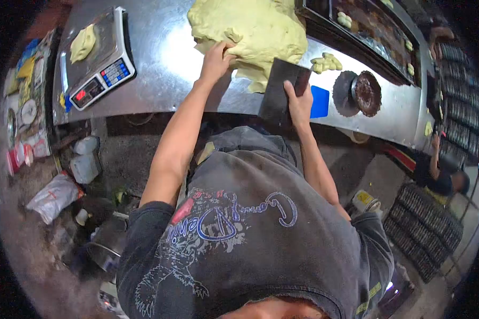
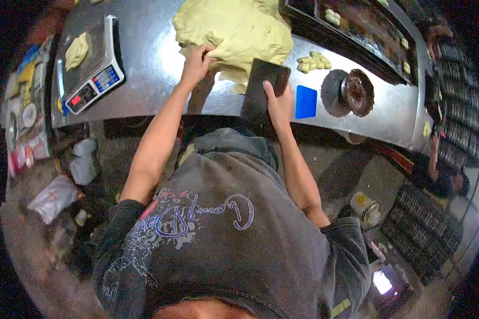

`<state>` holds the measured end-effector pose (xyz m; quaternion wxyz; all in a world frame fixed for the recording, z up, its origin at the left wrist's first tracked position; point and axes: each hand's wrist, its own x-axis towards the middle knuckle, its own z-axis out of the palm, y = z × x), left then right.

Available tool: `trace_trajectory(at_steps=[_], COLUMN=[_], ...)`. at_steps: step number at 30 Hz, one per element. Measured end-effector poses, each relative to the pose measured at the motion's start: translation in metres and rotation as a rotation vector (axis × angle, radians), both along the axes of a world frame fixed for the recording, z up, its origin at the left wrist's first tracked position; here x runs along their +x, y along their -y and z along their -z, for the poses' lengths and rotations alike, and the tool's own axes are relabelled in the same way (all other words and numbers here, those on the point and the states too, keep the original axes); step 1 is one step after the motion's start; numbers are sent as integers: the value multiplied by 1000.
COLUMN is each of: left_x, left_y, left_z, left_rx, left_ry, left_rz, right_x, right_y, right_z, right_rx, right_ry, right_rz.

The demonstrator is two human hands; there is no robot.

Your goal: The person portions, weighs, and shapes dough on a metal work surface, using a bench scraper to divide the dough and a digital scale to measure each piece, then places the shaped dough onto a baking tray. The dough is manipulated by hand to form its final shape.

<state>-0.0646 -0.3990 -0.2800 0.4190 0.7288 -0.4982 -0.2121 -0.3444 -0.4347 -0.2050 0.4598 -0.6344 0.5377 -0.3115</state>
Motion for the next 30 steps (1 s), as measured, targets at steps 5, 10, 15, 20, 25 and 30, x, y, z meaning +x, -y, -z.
trace_trajectory(at_steps=[5, 10, 15, 20, 25, 30], left_x=[-24, -25, 9, 113, 240, 348], left_y=[-68, -135, -202, -222, -178, -142], left_z=[-19, -33, -33, -81, -131, -109], left_rx=[-52, -57, -126, -308, -363, 65], left_ry=[-89, -275, -369, -204, 653, 465], left_rz=[-198, -503, -827, -890, -954, -862], right_x=[95, 156, 170, 174, 188, 194], right_y=[12, 18, 27, 26, 14, -6], right_z=[16, 31, 48, 70, 63, 39], right_rx=[-164, -104, -175, -49, -24, 15], right_ry=[55, -184, -396, -313, -340, -308], right_rz=[-223, -593, -839, -656, -526, -448])
